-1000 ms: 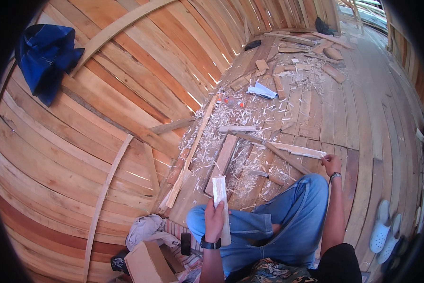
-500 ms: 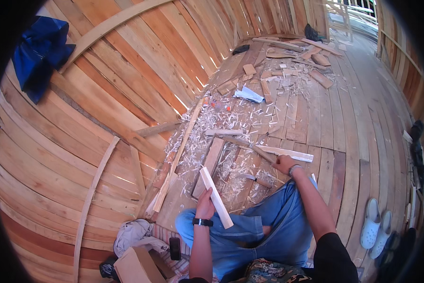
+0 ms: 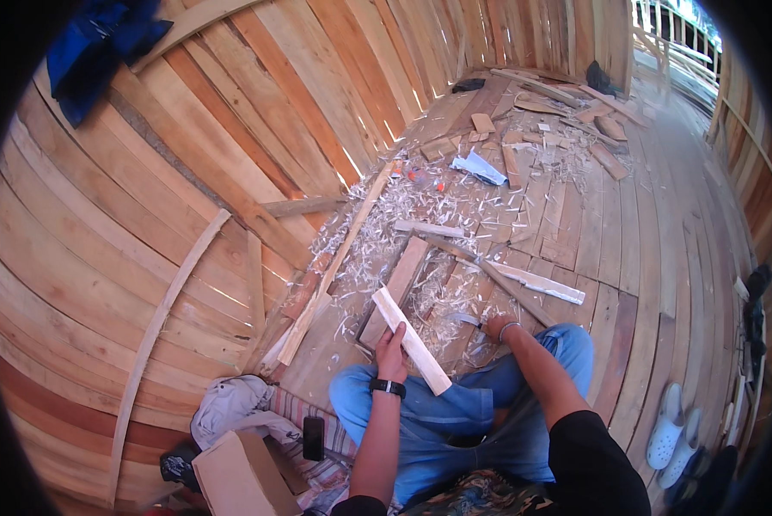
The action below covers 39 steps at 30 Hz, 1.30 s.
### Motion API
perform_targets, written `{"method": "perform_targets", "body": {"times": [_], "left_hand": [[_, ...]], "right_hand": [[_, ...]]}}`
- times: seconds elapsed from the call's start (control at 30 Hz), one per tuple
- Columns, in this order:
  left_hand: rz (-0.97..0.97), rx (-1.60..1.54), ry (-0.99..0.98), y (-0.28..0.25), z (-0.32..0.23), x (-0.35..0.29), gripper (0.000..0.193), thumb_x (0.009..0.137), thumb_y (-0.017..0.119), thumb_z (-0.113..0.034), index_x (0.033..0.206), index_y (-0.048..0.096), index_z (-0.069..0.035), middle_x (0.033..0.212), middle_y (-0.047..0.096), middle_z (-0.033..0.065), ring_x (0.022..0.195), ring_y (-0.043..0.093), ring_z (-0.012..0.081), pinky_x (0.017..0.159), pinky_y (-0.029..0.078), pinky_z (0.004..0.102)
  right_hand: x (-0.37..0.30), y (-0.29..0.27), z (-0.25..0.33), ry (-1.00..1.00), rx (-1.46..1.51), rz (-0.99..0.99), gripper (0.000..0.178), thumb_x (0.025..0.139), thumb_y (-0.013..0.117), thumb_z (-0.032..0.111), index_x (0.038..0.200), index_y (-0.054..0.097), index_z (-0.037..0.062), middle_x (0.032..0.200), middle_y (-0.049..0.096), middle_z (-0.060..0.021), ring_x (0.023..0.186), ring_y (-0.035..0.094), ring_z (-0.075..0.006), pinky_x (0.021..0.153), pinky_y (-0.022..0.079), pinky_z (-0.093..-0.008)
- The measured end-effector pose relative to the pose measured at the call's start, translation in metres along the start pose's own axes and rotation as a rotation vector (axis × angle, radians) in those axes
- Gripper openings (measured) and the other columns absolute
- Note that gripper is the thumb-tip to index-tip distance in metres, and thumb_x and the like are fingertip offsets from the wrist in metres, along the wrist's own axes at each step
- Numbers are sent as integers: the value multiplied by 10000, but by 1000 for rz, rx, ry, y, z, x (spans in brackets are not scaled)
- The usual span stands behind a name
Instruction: The person carves and shapes a piece of wood using a knife and a saw while sitting on the floor.
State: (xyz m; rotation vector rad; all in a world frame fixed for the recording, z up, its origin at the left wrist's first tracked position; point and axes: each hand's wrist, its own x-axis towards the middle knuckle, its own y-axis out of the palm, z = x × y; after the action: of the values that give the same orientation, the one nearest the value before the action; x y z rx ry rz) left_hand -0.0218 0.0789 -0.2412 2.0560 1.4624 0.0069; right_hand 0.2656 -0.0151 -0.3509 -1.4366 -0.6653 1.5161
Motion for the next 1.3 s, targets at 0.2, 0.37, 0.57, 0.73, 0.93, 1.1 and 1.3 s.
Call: {"method": "perform_targets", "body": {"times": [0.2,0.37,0.57,0.73,0.93,1.1,1.3], "left_hand": [[34,6,151,35,-41,-1,184,907,664,-157,1067,600,-91,964,658,18,846,628,138,775,511,321],[162,70,380,92,-129,26,308,874,674,-58,1145,529,-64,1069,632,74,946,633,191,832,525,329],[295,-313,321,172,-202,21,396,896,605,12,1241,412,14,1214,531,162,1128,569,307,1007,500,411],[412,-276,452,197,-198,-49,349,925,586,-30,1268,521,-34,1217,547,127,1148,553,273,1035,466,376],[500,-284,398,177,-175,-113,406,925,573,-13,1323,494,-26,1291,517,153,1207,520,287,1064,449,406],[555,-350,312,190,-137,-151,404,921,569,4,1315,483,-8,1295,521,165,1205,527,291,1062,449,409],[679,-208,213,180,-115,-143,439,988,520,-248,1366,460,-32,1366,480,187,1200,536,340,1027,466,446]], "right_hand": [[-24,-11,-7,167,1165,186,320,765,773,348,846,704,46,778,697,-88,773,688,-180,663,561,-313],[-63,-23,25,-65,2039,-115,160,895,661,169,963,608,35,798,661,-54,658,642,-124,574,553,-245],[-87,-18,40,-24,2167,-459,147,923,579,57,1046,499,68,788,611,-51,634,604,-134,540,526,-261],[-111,-29,42,-142,2117,-796,177,875,584,13,967,472,115,743,535,-20,568,494,-110,476,415,-259],[-181,-107,73,-491,2380,-818,154,871,614,65,927,480,115,736,529,-18,548,484,-86,470,391,-231],[-227,-198,85,-650,2499,-893,240,889,694,199,909,469,118,713,480,16,550,457,-60,472,382,-220],[-229,-231,71,-684,2413,-1102,294,840,729,60,866,445,132,700,466,38,508,420,-50,430,332,-201]]}}
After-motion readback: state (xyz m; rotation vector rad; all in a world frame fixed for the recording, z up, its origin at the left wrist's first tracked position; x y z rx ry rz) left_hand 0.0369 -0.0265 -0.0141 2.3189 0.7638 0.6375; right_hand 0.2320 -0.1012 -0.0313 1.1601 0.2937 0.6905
